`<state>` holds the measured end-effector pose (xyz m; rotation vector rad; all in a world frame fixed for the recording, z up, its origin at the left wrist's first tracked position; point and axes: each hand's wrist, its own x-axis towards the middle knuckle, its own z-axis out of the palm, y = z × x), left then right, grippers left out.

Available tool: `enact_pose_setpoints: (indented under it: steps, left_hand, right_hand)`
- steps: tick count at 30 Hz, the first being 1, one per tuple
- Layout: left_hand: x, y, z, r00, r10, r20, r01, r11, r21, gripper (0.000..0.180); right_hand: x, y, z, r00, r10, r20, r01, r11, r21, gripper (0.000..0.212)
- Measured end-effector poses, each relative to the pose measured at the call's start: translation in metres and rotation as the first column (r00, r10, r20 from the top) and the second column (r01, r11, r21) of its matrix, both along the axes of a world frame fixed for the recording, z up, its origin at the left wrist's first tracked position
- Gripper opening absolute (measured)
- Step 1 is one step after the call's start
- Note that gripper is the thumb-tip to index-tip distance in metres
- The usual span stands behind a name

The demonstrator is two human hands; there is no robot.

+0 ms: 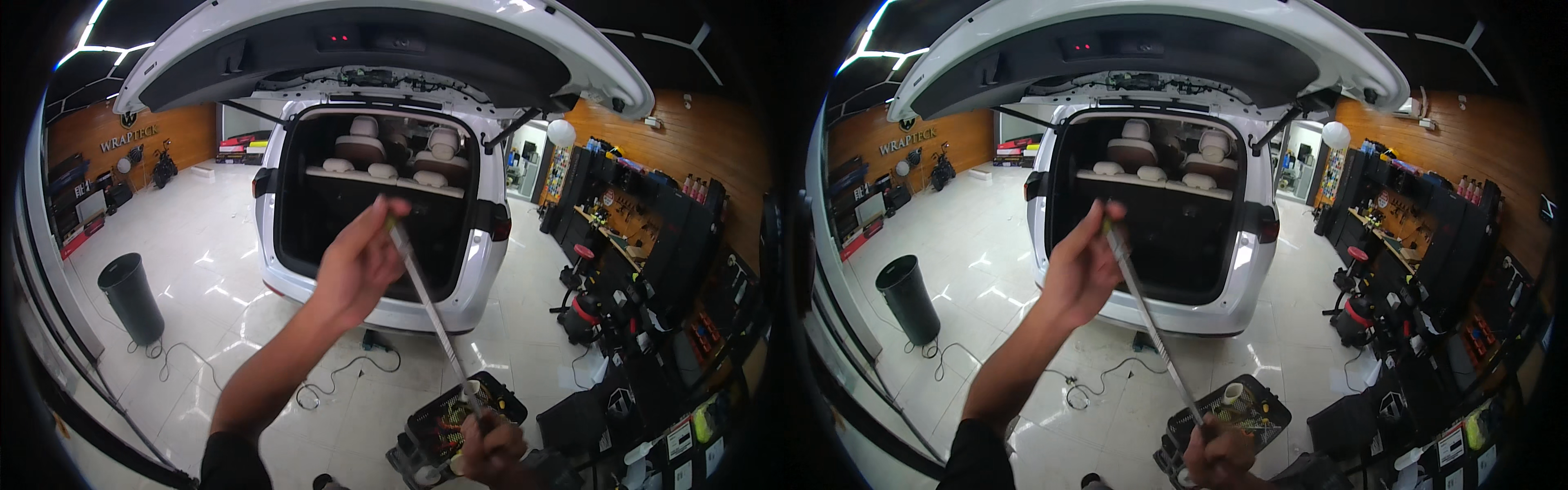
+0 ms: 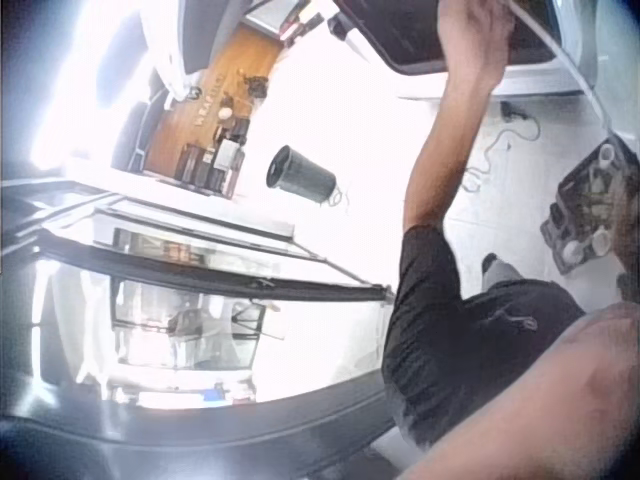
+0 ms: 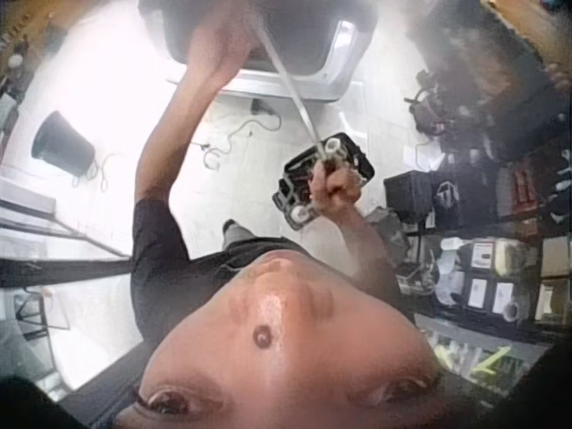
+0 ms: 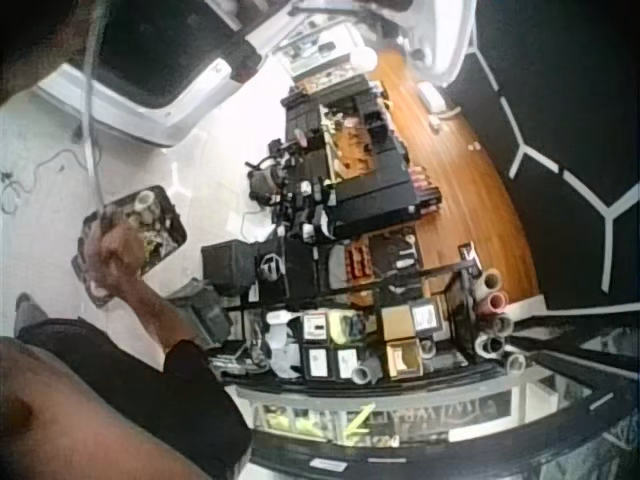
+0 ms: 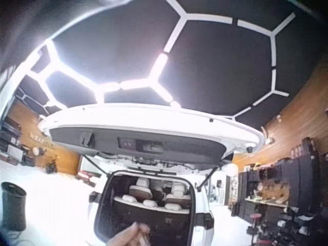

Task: The person uses a red pry tool and a yellow screwdriver to remove fasteners and clips from the interior trim of a white car's open trunk lid. The person then lifts and installs a black fabric trunk cover into place.

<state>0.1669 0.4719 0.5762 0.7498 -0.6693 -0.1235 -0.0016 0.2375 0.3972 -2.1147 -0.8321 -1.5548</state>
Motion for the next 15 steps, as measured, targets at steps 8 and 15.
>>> enact_pose_setpoints:
  steps: [8,15]
  left_hand:
    - [0.119,-0.017,0.136,0.963,-0.126,0.239,0.182,0.956,-0.228,0.033]
    - [0.185,-0.006,0.203,0.803,-0.465,0.374,0.567,0.789,-0.236,0.033]
  right_hand:
    - [0.088,0.086,0.148,0.992,0.127,0.028,-0.124,0.863,0.490,0.033]
    - [0.116,0.163,0.224,0.977,-0.194,0.082,0.140,0.890,0.435,0.034]
